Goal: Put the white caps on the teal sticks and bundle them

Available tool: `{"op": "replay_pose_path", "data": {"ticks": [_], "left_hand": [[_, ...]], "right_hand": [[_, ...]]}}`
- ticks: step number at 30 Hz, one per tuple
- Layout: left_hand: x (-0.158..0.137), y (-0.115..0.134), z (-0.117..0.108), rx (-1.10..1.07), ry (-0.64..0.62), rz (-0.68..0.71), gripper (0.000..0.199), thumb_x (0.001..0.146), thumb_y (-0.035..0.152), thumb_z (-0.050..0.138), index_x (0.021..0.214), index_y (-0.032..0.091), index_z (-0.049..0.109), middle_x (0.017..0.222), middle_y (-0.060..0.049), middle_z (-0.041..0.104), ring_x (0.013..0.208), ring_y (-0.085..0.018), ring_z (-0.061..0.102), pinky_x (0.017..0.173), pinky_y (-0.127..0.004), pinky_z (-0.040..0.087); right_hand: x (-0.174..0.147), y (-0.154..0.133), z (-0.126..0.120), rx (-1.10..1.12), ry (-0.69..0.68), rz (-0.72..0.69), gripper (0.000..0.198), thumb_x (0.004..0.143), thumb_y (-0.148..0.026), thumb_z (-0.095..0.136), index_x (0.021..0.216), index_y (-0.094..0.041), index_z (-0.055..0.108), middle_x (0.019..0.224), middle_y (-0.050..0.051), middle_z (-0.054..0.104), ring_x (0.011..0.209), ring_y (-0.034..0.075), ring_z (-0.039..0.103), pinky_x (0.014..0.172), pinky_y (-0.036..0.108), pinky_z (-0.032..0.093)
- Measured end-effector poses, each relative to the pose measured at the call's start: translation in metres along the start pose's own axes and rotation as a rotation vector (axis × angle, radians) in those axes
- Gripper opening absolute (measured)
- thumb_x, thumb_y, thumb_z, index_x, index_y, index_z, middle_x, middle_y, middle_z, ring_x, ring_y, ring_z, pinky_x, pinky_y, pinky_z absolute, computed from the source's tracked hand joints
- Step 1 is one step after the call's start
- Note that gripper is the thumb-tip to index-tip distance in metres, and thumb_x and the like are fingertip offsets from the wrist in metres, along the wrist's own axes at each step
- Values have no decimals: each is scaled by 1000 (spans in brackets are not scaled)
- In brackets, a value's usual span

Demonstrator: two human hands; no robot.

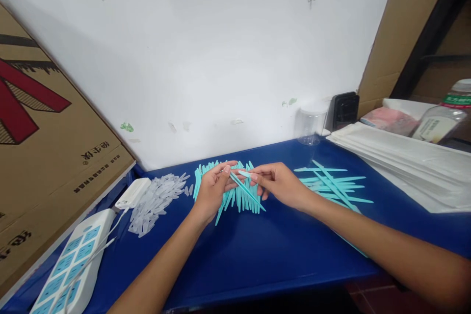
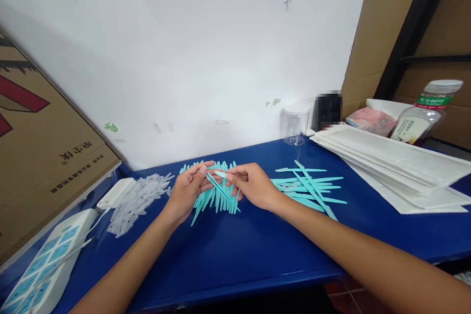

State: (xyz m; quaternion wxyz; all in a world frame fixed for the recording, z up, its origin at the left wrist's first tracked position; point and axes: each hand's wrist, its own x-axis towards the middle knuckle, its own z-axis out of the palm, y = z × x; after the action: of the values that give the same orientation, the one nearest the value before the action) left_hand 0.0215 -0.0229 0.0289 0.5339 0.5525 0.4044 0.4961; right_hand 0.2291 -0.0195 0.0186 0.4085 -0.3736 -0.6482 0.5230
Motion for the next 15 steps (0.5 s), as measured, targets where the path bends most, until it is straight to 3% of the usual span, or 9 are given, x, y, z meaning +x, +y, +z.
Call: {"op": "replay_pose_path", "data": {"ticks": [4, 6, 11, 15], "left_hand": [[-2, -4, 4, -36, 0, -2, 50, 89, 52, 68, 123, 15, 66, 110, -17, 76, 106, -33, 73, 96, -50, 55], [-3, -7, 7, -52, -2, 0, 49, 89, 53, 68, 123, 17, 66, 112, -16, 76, 109, -33, 72, 97, -51, 54], [-5, -14, 11, -58, 16, 13, 46, 91, 51, 66, 123, 19, 68, 116, -15, 75, 106, -30, 72, 98, -51, 53], [-6, -13, 12, -47, 18, 2, 46, 91, 51, 66, 121, 17, 68, 108, -14, 76, 97, -25, 73, 94, -47, 56]], "right_hand": [[-2, 7, 8, -91, 248, -105, 40, 85, -53, 71, 98, -16, 72, 84, 8, 74, 68, 19, 69, 57, 30, 57], [-3, 7, 12, -122, 304, -144, 35, 86, -52, 71, 94, -17, 72, 84, 8, 75, 72, 21, 71, 60, 31, 58], [-8, 8, 21, -223, 273, -203, 26, 88, -44, 72, 91, -19, 75, 96, 7, 78, 61, 16, 65, 57, 30, 51], [-8, 12, 23, -251, 212, -280, 23, 90, -39, 72, 107, -24, 78, 116, 7, 75, 76, 19, 69, 67, 32, 53]]}}
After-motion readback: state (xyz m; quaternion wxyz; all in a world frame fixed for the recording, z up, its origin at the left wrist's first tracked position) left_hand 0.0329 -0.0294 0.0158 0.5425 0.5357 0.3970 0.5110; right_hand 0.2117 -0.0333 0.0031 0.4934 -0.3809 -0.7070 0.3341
